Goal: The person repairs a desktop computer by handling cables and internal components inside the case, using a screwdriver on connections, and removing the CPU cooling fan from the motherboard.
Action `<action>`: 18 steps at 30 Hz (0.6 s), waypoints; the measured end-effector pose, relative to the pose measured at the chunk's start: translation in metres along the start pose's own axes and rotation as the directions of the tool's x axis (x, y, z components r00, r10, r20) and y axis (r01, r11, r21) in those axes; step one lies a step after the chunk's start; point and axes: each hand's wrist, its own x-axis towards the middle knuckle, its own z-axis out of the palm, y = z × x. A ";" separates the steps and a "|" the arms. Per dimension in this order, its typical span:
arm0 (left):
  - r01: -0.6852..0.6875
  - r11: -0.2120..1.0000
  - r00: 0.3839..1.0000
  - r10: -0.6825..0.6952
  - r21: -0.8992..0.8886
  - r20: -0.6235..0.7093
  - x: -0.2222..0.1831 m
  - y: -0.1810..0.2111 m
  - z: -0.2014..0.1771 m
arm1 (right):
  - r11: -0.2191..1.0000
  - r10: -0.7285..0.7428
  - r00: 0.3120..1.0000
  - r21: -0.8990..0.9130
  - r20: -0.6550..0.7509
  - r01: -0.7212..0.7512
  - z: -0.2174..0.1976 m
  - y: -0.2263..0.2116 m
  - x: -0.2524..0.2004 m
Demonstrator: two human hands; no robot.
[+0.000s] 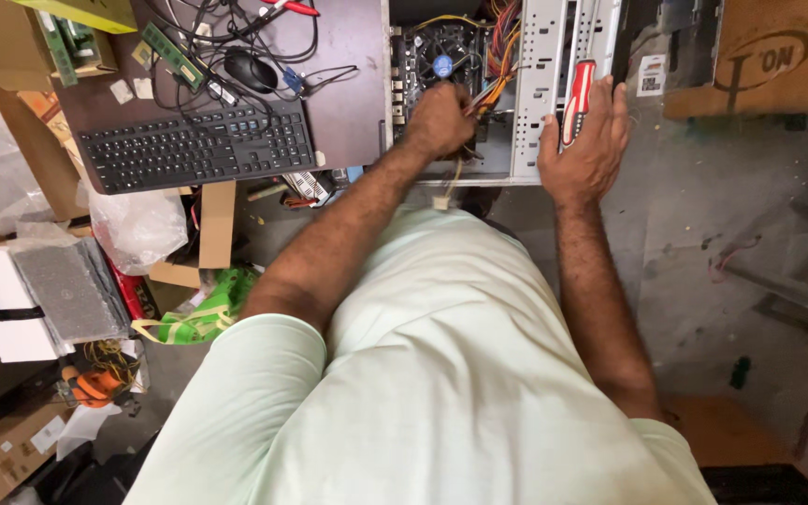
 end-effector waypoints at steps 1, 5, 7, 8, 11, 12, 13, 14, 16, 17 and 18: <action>0.007 0.999 0.998 -0.009 -0.040 -0.055 -0.001 0.000 -0.005 | 1.000 0.011 1.000 -0.006 0.004 -0.011 0.000 0.000 -0.001; 0.089 0.989 0.996 -0.086 -0.115 0.033 -0.004 0.010 -0.031 | 1.000 0.018 1.000 -0.010 -0.001 -0.018 -0.001 0.000 0.000; 0.092 0.989 0.995 -0.086 -0.117 0.058 -0.007 0.014 -0.036 | 1.000 0.022 1.000 -0.006 0.011 -0.021 -0.001 -0.001 0.001; 0.099 0.988 0.993 -0.089 -0.121 0.079 -0.007 0.014 -0.038 | 1.000 0.027 1.000 -0.009 0.007 -0.027 -0.002 -0.001 0.001; -0.024 0.989 0.999 0.028 -0.144 0.022 -0.009 0.008 -0.039 | 0.999 0.034 0.999 0.009 0.002 -0.034 -0.002 -0.002 0.001; -0.029 0.989 0.999 0.033 -0.142 0.029 -0.009 0.005 -0.041 | 1.000 0.025 1.000 0.018 -0.005 -0.025 -0.002 -0.001 0.002; -0.120 0.976 0.992 0.124 -0.180 0.011 -0.013 0.002 -0.044 | 0.999 0.014 1.000 0.029 -0.008 -0.014 -0.002 -0.001 0.002; -0.209 0.954 0.977 0.212 -0.217 -0.009 -0.018 0.002 -0.044 | 0.999 0.020 1.000 0.027 -0.007 -0.020 -0.003 0.000 0.001; -0.160 0.973 0.987 0.159 -0.167 -0.021 -0.032 0.007 -0.045 | 1.000 0.012 1.000 0.016 -0.005 -0.012 -0.002 -0.001 0.002; -0.112 0.987 0.993 0.108 -0.118 -0.041 -0.041 0.009 -0.045 | 1.000 0.011 1.000 0.019 -0.004 -0.011 -0.003 -0.002 0.003; -0.110 0.987 0.994 0.105 -0.116 -0.042 -0.050 0.013 -0.043 | 0.999 0.023 1.000 0.023 -0.002 -0.023 -0.003 -0.003 0.003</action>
